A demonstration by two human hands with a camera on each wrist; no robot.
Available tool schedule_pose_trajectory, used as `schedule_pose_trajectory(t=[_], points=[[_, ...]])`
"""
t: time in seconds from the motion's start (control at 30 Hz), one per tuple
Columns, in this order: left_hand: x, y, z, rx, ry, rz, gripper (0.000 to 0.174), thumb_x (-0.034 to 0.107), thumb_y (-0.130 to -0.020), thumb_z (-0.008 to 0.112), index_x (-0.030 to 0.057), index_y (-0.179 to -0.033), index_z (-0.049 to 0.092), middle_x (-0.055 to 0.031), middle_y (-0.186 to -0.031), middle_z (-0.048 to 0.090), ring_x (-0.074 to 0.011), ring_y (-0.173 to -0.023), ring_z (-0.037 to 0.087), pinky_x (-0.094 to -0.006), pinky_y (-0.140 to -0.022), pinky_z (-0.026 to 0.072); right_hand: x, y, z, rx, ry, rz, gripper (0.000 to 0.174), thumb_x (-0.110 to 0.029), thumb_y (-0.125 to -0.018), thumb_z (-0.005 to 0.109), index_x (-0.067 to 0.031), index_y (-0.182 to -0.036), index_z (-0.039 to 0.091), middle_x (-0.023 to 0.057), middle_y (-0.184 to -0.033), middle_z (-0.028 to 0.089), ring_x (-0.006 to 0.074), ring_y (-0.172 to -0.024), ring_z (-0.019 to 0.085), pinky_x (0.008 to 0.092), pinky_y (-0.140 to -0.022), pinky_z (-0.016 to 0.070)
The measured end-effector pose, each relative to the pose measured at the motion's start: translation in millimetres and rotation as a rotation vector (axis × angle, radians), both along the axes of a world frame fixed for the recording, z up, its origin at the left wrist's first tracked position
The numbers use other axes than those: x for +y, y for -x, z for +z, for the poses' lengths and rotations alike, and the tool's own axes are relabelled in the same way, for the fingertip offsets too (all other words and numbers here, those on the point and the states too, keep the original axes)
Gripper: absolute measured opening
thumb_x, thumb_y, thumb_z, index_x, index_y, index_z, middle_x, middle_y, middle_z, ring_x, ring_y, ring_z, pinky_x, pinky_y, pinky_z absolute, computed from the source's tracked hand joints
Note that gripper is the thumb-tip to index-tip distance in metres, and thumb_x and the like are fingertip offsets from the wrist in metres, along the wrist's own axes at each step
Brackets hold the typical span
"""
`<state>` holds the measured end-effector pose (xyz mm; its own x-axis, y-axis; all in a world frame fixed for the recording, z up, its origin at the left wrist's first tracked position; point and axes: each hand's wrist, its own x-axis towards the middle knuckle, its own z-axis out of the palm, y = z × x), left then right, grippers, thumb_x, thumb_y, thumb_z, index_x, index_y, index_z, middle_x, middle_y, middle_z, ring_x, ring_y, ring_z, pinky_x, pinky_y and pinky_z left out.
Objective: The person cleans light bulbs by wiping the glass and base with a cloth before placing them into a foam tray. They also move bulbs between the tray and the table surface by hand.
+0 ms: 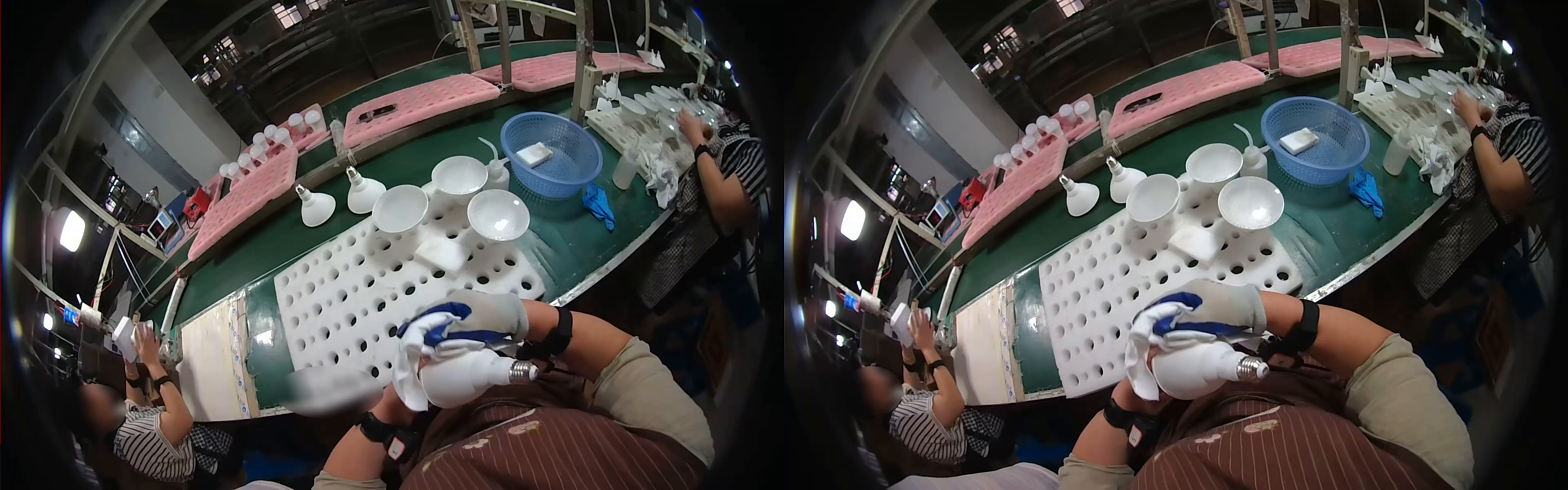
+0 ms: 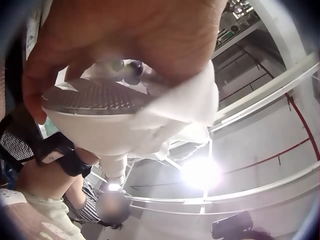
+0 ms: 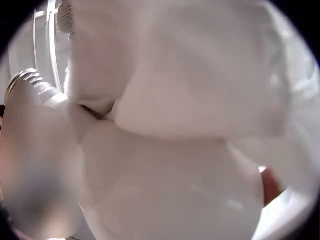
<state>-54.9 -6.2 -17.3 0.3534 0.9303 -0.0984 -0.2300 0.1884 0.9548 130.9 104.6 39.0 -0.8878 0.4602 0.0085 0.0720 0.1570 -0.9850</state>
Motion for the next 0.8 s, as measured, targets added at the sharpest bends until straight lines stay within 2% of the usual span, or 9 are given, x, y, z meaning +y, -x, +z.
schedule_pose_trajectory(t=[0.1, 0.2, 0.23, 0.33, 0.37, 0.47, 0.57, 0.63, 0.8], points=[[0.4, -0.1, -0.2, -0.428, 0.486, -0.201, 0.084, 0.057, -0.085, 0.059, 0.0030, -0.144, 0.033, -0.0203, -0.138, 0.045, -0.0345, -0.119, 0.056, -0.0481, -0.098, 0.0497, 4.8, 13.5, -29.8, 0.057, -0.124, -0.176, 0.033, -0.026, -0.094, 0.059, -0.0087, -0.121, 0.064, 0.0135, -0.106, 0.069, 0.0274, -0.092, 0.066, 0.0351, -0.084, 0.0504], [-0.3, -4.4, -1.0, -0.556, 0.429, -0.154, 0.097, 0.066, -0.080, 0.058, 0.0052, -0.148, 0.027, -0.0229, -0.142, 0.043, -0.0414, -0.125, 0.051, -0.0547, -0.099, 0.0483, 9.5, 13.2, -42.6, 0.140, -0.455, -0.343, 0.033, -0.028, -0.094, 0.061, -0.0060, -0.118, 0.064, 0.0135, -0.105, 0.069, 0.0299, -0.090, 0.066, 0.0347, -0.081, 0.0511], [3.1, -3.6, 0.3, -0.554, 0.421, -0.145, 0.097, 0.066, -0.080, 0.058, 0.0052, -0.148, 0.027, -0.0229, -0.142, 0.043, -0.0414, -0.125, 0.051, -0.0547, -0.099, 0.0483, 21.1, 7.6, -66.2, 0.265, -0.891, -0.334, 0.038, -0.028, -0.094, 0.061, -0.0050, -0.123, 0.061, 0.0143, -0.113, 0.066, 0.0283, -0.096, 0.065, 0.0342, -0.083, 0.0512], [16.0, 4.9, -0.8, -0.702, 0.348, 0.012, 0.097, 0.077, -0.079, 0.045, 0.0145, -0.151, 0.026, -0.0250, -0.146, 0.035, -0.0510, -0.130, 0.040, -0.0717, -0.095, 0.0414, -2.9, 4.1, -20.6, 0.125, 0.371, -0.430, 0.051, -0.020, -0.094, 0.058, -0.0018, -0.140, 0.044, 0.0169, -0.129, 0.056, 0.0212, -0.118, 0.055, 0.0323, -0.099, 0.0451], [19.0, 12.0, -15.3, -0.925, 0.338, -0.027, 0.087, 0.071, -0.089, 0.036, 0.0129, -0.152, 0.025, -0.0242, -0.147, 0.035, -0.0466, -0.130, 0.043, -0.0653, -0.100, 0.0416, -1.3, 6.8, -42.8, 0.163, 0.153, -0.394, 0.052, -0.018, -0.094, 0.058, -0.0021, -0.141, 0.043, 0.0157, -0.131, 0.055, 0.0212, -0.118, 0.055, 0.0322, -0.100, 0.0444], [32.1, 24.1, -40.9, -0.529, 0.377, 0.253, 0.069, 0.054, -0.099, 0.033, 0.0089, -0.151, 0.025, -0.0229, -0.147, 0.036, -0.0403, -0.131, 0.045, -0.0528, -0.105, 0.0425, 2.2, 22.0, -59.2, 0.247, -0.086, -0.408, 0.052, -0.017, -0.094, 0.059, -0.0039, -0.142, 0.043, 0.0147, -0.134, 0.054, 0.0225, -0.119, 0.055, 0.0327, -0.101, 0.0439], [26.8, 28.6, -65.3, 0.157, 0.043, 0.654, 0.054, 0.034, -0.102, 0.037, 0.0025, -0.146, 0.034, -0.0206, -0.137, 0.046, -0.0332, -0.122, 0.051, -0.0414, -0.103, 0.0418, 12.8, 41.0, -84.2, 0.394, 0.418, -0.517, 0.056, -0.022, -0.092, 0.061, -0.0064, -0.142, 0.043, 0.0179, -0.138, 0.051, 0.0310, -0.123, 0.053, 0.0370, -0.103, 0.0429], [20.7, 23.4, -53.7, 0.801, -0.306, 0.804, 0.046, 0.026, -0.101, 0.042, -0.0025, -0.137, 0.045, -0.0222, -0.126, 0.049, -0.0330, -0.115, 0.051, -0.0402, -0.099, 0.0414, 16.5, 56.8, -108.0, 0.012, -0.099, -0.641, 0.059, -0.028, -0.090, 0.063, -0.0071, -0.142, 0.043, 0.0189, -0.137, 0.050, 0.0331, -0.123, 0.053, 0.0393, -0.103, 0.0421], [24.6, 22.0, -56.4, 0.939, -0.742, 1.012, 0.041, 0.023, -0.098, 0.042, -0.0047, -0.126, 0.054, -0.0195, -0.106, 0.051, -0.0315, -0.098, 0.053, -0.0384, -0.091, 0.0432, 5.1, 77.4, -113.2, -0.060, -0.539, -0.646, 0.056, -0.029, -0.088, 0.064, -0.0075, -0.137, 0.048, 0.0198, -0.133, 0.053, 0.0406, -0.117, 0.052, 0.0444, -0.102, 0.0416]])
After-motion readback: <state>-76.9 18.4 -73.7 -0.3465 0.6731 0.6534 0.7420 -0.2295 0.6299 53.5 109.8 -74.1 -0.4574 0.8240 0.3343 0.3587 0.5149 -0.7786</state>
